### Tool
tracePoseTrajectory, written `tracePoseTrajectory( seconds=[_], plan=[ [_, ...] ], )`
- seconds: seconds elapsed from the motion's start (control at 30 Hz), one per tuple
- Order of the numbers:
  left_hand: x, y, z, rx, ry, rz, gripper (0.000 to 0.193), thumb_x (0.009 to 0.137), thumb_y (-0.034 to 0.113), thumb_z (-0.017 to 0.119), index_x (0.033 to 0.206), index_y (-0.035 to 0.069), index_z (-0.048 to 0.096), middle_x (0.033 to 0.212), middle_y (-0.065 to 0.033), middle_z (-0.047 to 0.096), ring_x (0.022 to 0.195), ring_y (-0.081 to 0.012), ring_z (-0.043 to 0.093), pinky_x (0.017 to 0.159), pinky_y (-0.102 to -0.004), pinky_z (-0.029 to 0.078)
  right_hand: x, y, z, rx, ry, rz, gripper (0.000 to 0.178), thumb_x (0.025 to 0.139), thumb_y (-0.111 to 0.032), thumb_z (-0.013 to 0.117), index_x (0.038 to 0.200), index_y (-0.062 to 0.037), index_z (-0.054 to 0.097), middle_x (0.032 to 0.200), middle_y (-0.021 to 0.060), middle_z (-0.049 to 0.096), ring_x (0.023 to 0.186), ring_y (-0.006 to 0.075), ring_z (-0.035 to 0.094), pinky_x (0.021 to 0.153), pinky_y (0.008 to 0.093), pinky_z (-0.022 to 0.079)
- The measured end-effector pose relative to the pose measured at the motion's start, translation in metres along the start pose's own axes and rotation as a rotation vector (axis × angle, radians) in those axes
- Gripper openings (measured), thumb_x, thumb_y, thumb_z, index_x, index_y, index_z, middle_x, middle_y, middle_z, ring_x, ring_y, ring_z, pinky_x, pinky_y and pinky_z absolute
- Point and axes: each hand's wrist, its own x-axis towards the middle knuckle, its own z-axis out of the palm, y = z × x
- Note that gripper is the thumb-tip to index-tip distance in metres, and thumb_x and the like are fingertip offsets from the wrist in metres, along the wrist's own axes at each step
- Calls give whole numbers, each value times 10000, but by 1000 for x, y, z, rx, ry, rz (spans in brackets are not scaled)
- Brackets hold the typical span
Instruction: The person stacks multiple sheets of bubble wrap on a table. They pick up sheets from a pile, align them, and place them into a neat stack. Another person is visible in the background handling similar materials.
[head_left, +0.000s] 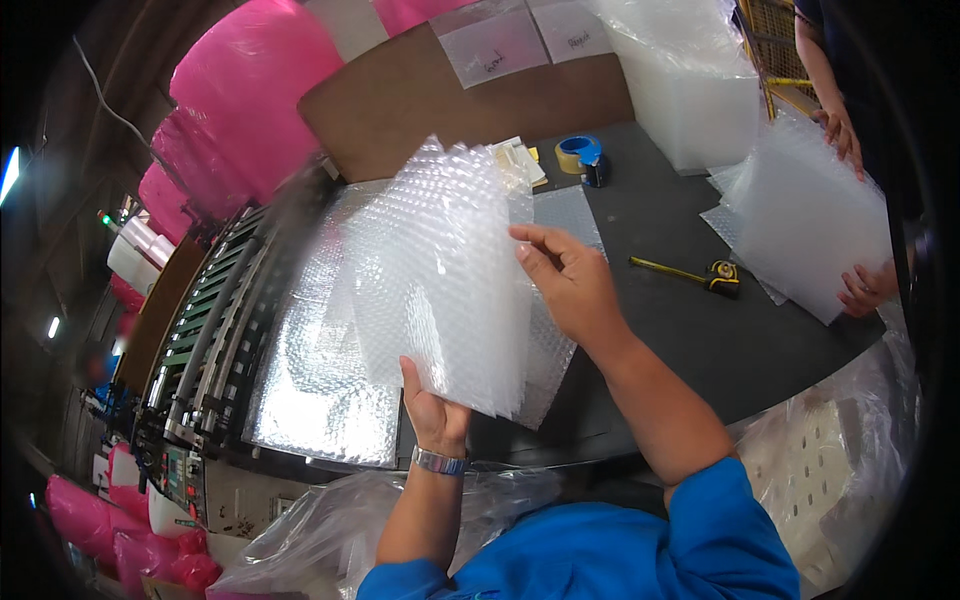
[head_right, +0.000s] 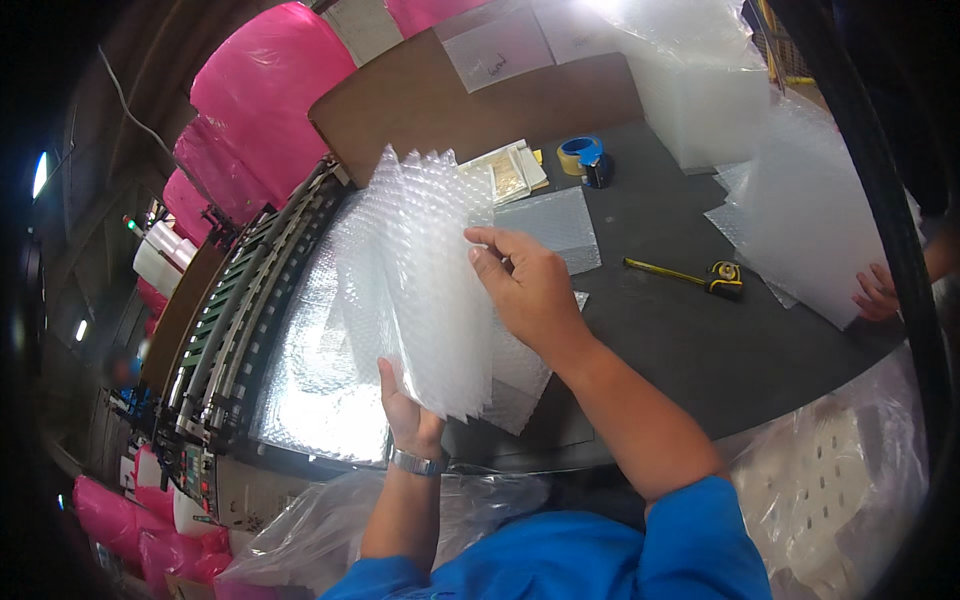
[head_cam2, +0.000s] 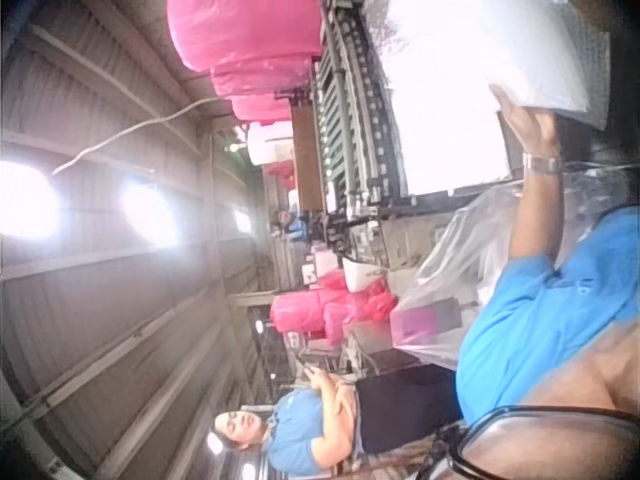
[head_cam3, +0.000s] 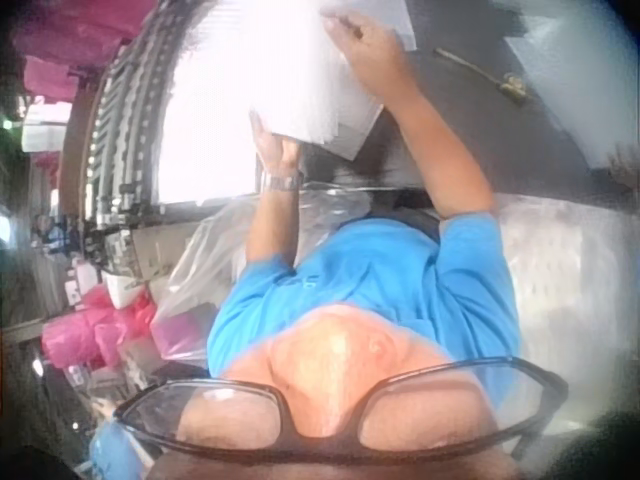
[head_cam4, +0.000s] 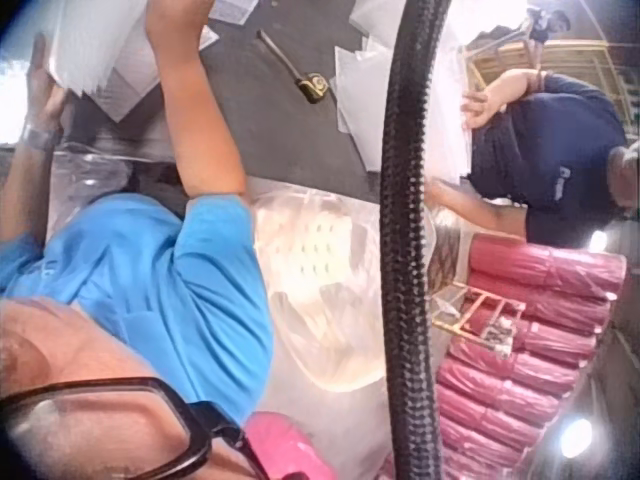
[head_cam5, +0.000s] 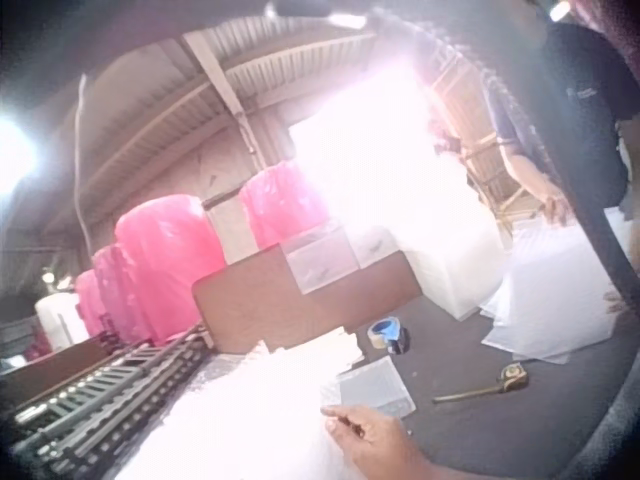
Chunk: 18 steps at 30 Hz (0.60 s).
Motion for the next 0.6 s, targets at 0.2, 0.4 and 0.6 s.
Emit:
tracePoseTrajectory(
  seconds=[0.2,0.4,0.6],
  plan=[
    [-7,-7,-21,100,10,68,593,879,449,375,1276,15,299,1277,-144,389,1158,-290,390,971,-434,318,0,-10,-8,182,-128,339,224,834,-187,551,956,-9,612,756,49,598,547,89,487,496,212,396],
    [-2,-12,-52,18,-40,-70,588,878,432,389,1276,9,296,1271,-151,396,1151,-297,399,970,-433,320,-4,-6,-9,263,-269,491,215,837,-198,550,936,-16,603,757,41,588,474,65,478,365,177,348],
    [-1,-17,-64,-13,-23,-101,576,886,415,379,1279,3,289,1270,-164,393,1154,-305,396,975,-444,313,-4,4,-5,196,-305,536,225,837,-197,549,953,-10,593,769,43,588,445,65,482,352,174,346]
  ],
)
